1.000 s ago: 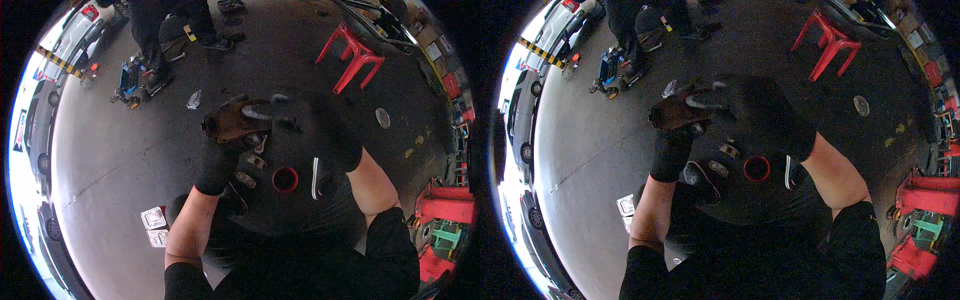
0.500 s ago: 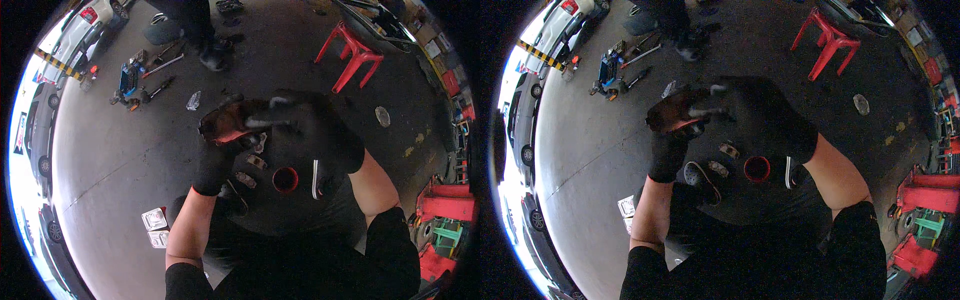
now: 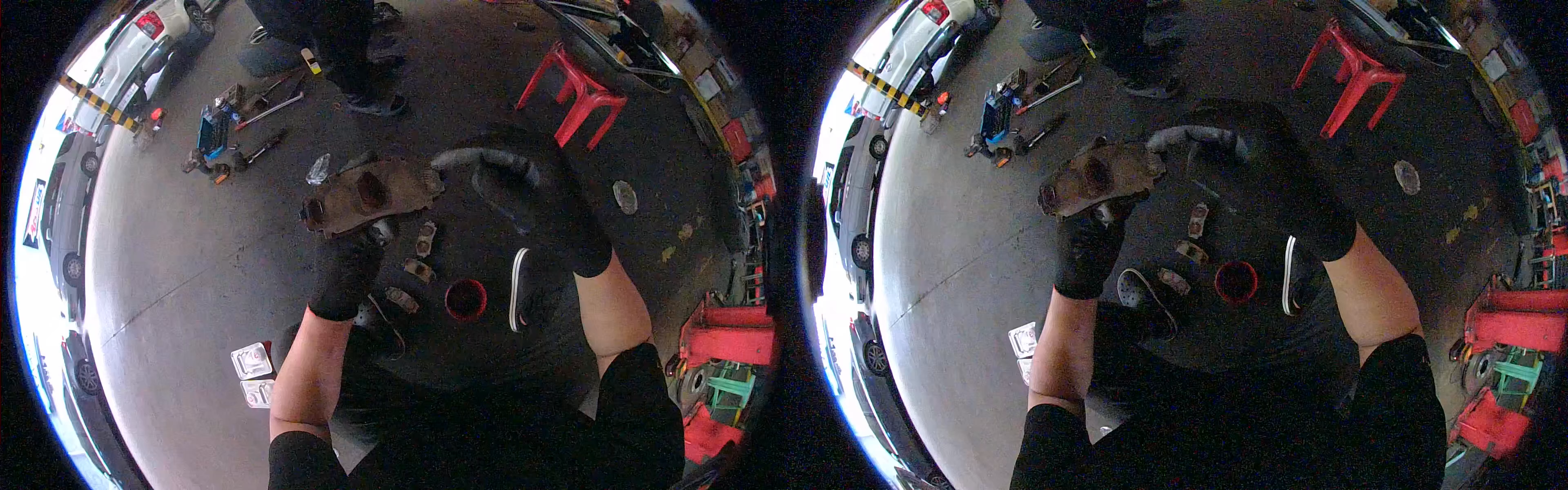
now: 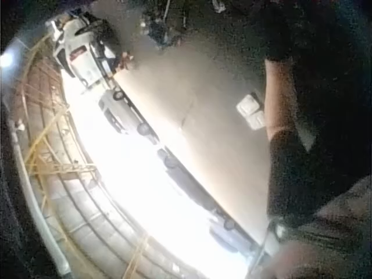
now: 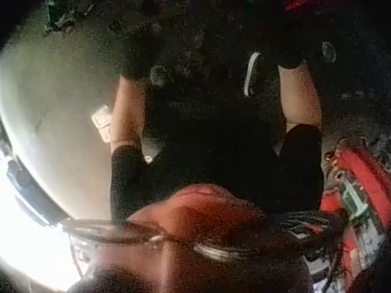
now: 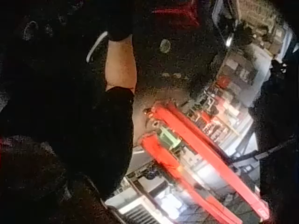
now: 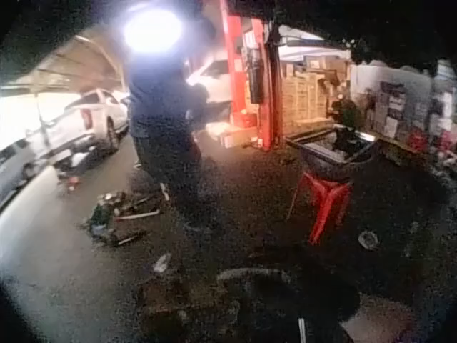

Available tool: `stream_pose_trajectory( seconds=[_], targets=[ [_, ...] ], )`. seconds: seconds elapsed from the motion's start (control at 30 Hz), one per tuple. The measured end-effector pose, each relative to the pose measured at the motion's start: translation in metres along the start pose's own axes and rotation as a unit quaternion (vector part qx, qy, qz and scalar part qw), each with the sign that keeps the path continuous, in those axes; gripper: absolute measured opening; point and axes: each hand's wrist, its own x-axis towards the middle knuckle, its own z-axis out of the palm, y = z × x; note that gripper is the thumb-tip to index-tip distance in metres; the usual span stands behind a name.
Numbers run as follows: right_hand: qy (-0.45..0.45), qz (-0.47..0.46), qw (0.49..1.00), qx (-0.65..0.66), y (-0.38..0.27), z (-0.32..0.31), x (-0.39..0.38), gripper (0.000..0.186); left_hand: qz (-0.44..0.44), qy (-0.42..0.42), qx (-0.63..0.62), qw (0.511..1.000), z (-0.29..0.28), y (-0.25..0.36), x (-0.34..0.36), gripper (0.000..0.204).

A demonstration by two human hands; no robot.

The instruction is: Applying grease to a brake pad and inspecting it during a brake repair service.

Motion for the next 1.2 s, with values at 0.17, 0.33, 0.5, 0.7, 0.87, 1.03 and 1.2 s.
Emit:
stream_pose_trajectory(
  seconds=[0.17, 0.33, 0.5, 0.7, 0.87, 1.03, 1.2],
  targets=[
    [-0.053, 0.048, 0.997, 0.011, -0.01, 0.002, 0.002, 0.033, -0.033, 0.018, -0.157, 0.987, 0.003, 0.01, 0.003, 0.039],
    [-0.04, -0.045, 0.995, -0.085, -0.011, 0.001, 0.005, 0.04, -0.025, 0.032, -0.185, 0.982, 0.003, 0.019, 0.006, 0.039],
    [0.019, -0.161, 0.924, -0.347, -0.001, 0.011, -0.002, 0.052, -0.039, 0.055, -0.18, 0.981, 0.005, 0.027, 0.009, 0.037],
    [-0.007, -0.143, 0.922, -0.36, -0.008, 0.014, -0.005, 0.049, -0.094, 0.044, -0.232, 0.967, 0.005, -0.004, 0.002, 0.043],
    [0.026, -0.142, 0.917, -0.371, -0.003, 0.011, -0.002, 0.046, -0.017, 0.047, -0.103, 0.993, 0.005, 0.027, 0.006, 0.044],
    [-0.001, -0.136, 0.924, -0.356, -0.008, 0.013, -0.007, 0.044, -0.027, 0.045, -0.038, 0.998, -0.001, 0.019, 0.008, 0.048],
    [0.048, -0.15, 0.931, -0.329, -0.003, 0.014, -0.007, 0.044, -0.004, 0.032, 0.058, 0.998, -0.003, 0.017, 0.004, 0.051]
  ],
)
